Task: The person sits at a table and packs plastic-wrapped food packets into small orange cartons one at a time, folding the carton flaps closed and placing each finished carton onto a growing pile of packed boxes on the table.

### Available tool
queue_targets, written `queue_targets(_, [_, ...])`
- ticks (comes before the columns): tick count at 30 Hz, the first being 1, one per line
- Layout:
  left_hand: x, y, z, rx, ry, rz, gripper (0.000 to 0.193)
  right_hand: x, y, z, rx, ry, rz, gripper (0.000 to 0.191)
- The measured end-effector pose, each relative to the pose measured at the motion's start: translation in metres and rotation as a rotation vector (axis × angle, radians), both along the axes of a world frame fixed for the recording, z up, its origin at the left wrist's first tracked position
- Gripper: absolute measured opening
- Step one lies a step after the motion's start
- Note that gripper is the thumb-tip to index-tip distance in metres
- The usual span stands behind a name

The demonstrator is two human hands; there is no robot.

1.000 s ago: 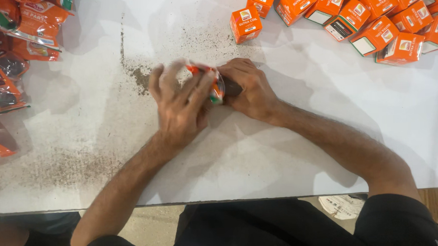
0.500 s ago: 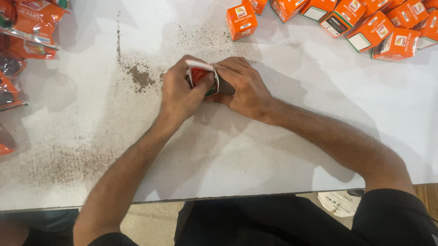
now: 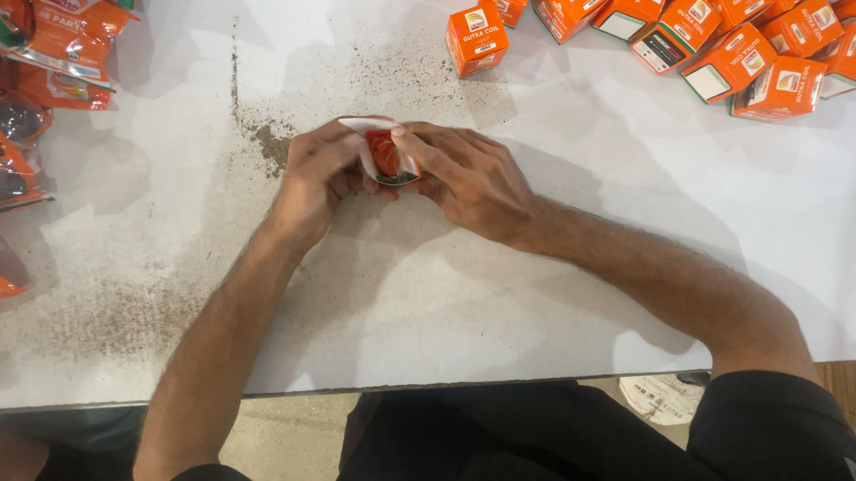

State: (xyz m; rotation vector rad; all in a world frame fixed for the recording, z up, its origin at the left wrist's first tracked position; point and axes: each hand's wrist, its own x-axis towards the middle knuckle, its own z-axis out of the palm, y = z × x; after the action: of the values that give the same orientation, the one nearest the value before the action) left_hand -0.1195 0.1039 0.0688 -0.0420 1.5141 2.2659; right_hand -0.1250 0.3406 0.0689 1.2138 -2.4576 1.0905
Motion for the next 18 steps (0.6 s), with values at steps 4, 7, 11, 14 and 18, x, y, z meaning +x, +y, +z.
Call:
queue_targets(4, [-0.003,0.004,0.0,-0.225,0.102,-0.068,0.023,0.005,-0.006,-0.001,0.118,0.121,-0.05,0.053])
queue_targets(7, [-0.004,0.01,0.003,-0.348,0.148,-0.084,0.017,0.007,-0.006,-0.001,0.119,0.083,-0.076,0.048])
queue_targets(11, [0.006,0.023,0.007,-0.59,0.417,0.042,0.017,0.009,-0.002,-0.002,0.021,0.012,-0.087,0.04])
queue_targets(14, [0.017,0.027,0.007,-0.669,0.904,0.104,0.037,0.012,0.002,-0.004,-0.005,-0.061,-0.078,0.044])
queue_targets(18, [0.022,0.018,0.004,-0.805,1.138,0.018,0.045,0.011,0.005,-0.01,0.006,-0.22,-0.117,0.06])
